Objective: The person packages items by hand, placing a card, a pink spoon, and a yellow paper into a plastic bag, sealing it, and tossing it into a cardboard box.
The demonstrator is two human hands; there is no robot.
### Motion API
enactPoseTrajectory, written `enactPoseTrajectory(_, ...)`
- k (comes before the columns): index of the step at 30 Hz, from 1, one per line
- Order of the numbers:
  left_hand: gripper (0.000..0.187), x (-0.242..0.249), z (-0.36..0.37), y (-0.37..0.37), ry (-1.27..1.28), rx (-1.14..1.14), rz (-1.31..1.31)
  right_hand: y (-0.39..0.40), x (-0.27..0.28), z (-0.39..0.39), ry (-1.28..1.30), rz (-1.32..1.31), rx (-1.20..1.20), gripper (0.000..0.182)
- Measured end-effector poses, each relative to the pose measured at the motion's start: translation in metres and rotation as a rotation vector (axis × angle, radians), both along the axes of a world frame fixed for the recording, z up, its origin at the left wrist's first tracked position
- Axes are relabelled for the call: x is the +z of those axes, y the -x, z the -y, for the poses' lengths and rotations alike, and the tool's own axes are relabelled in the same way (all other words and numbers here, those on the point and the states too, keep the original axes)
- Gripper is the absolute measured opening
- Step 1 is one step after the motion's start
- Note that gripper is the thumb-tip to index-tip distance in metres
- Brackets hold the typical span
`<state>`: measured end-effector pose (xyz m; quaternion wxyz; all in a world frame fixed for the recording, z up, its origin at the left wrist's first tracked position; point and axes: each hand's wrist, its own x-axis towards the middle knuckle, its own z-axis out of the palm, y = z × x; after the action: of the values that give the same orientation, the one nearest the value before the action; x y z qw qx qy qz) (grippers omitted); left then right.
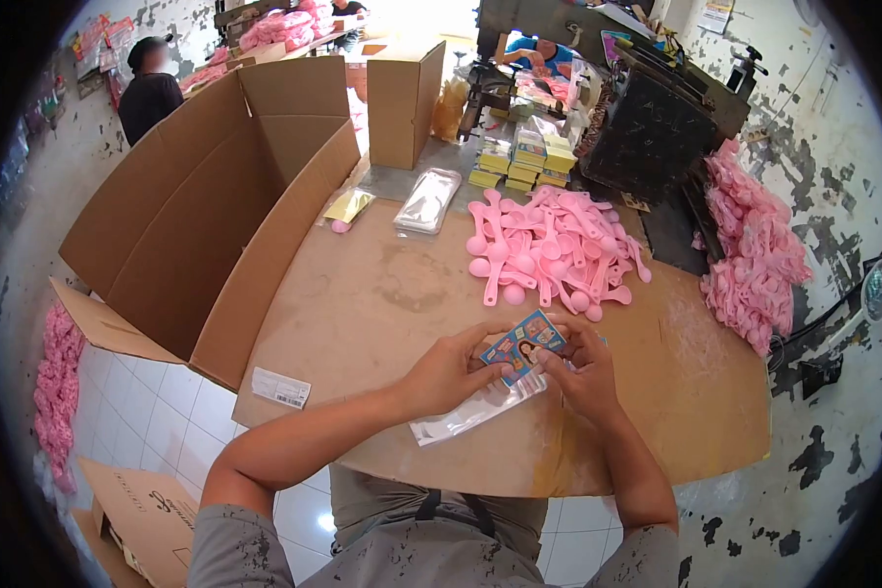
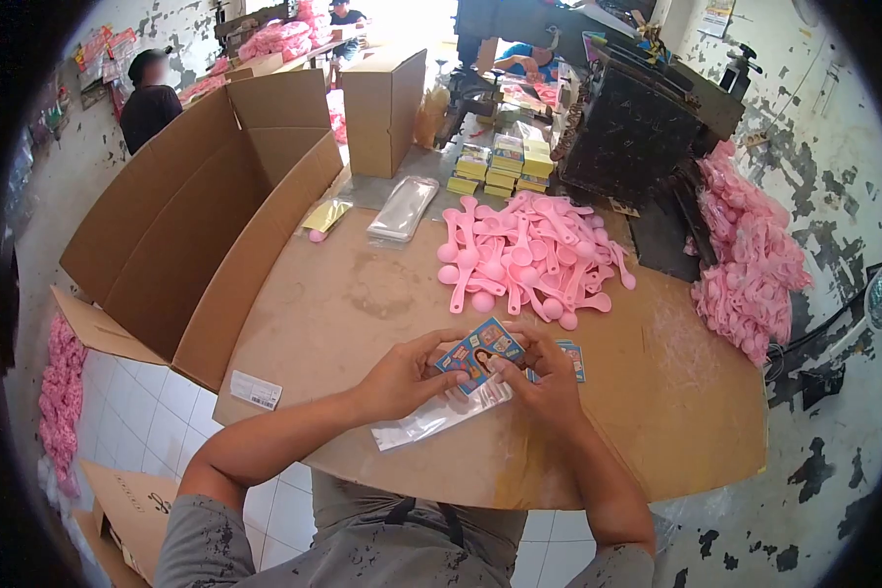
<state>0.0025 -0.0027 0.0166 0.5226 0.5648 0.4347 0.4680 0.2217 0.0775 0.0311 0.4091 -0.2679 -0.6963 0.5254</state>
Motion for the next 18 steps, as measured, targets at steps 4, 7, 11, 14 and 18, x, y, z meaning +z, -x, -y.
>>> enactPoseTrajectory(4, 0.052, -0.008, -0.004, 0.002, -0.028, -0.019, 0.148, 0.0, -0.004, 0.0, -0.043, -0.06, -0.023, 0.04)
enactPoseTrajectory(7, 0.05, -0.014, -0.007, 0.002, 0.011, -0.006, 0.138, -0.009, -0.017, -0.009, -0.02, -0.006, -0.043, 0.033)
enactPoseTrajectory(11, 0.05, -0.01, -0.005, 0.002, 0.009, -0.014, 0.154, -0.011, -0.015, -0.005, 0.008, 0.048, 0.008, 0.021)
enactPoseTrajectory(14, 0.05, -0.007, -0.003, 0.005, 0.035, -0.032, 0.045, -0.011, -0.002, -0.017, -0.489, 0.256, 0.263, 0.021)
enactPoseTrajectory(18, 0.048, -0.005, -0.003, 0.003, 0.024, -0.007, 0.002, -0.014, 0.007, -0.034, -0.325, 0.332, 0.156, 0.022)
